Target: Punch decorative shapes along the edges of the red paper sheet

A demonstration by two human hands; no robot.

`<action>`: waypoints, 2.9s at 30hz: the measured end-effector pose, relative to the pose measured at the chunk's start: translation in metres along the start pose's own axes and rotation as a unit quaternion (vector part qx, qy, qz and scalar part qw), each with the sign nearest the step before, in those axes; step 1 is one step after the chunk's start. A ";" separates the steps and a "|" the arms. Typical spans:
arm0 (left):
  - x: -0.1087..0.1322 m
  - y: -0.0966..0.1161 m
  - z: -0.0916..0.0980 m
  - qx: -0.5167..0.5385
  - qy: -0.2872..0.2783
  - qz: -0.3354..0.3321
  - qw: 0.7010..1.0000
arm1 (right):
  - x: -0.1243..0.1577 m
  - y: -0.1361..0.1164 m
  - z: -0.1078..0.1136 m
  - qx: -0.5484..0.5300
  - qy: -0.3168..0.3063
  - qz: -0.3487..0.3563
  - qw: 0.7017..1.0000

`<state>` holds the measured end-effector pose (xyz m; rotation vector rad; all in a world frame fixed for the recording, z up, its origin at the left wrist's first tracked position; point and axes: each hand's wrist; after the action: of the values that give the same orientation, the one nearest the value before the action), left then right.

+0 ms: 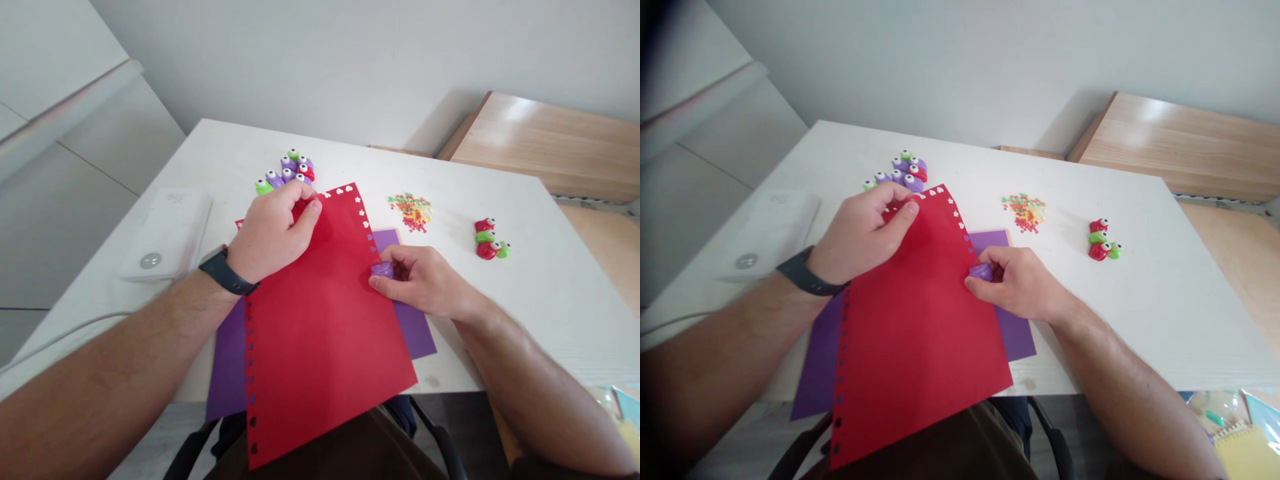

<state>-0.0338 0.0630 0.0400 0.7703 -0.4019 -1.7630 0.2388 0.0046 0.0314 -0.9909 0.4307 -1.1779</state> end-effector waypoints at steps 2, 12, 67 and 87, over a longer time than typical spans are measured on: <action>0.000 0.000 0.000 -0.001 -0.001 0.000 1.000 | 0.000 -0.001 0.000 0.006 0.004 -0.001 1.000; 0.000 0.000 0.001 -0.010 -0.002 0.007 1.000 | 0.000 -0.003 0.000 0.017 0.018 0.003 1.000; 0.000 0.002 -0.001 -0.005 -0.020 0.012 1.000 | -0.022 0.025 0.057 -0.133 0.271 -0.116 0.946; 0.000 0.001 -0.002 -0.015 -0.009 -0.001 1.000 | -0.015 0.019 0.049 -0.130 0.204 -0.044 0.969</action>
<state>-0.0314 0.0629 0.0394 0.7335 -0.3863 -1.7748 0.2801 0.0396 0.0389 -0.9976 0.8946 -1.4363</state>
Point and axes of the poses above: each hand's wrist, its own x-axis away from the middle knuckle, its own z-axis out of the back of the hand, y = z × x, and after that the axes turned 1 degree about y, right-handed
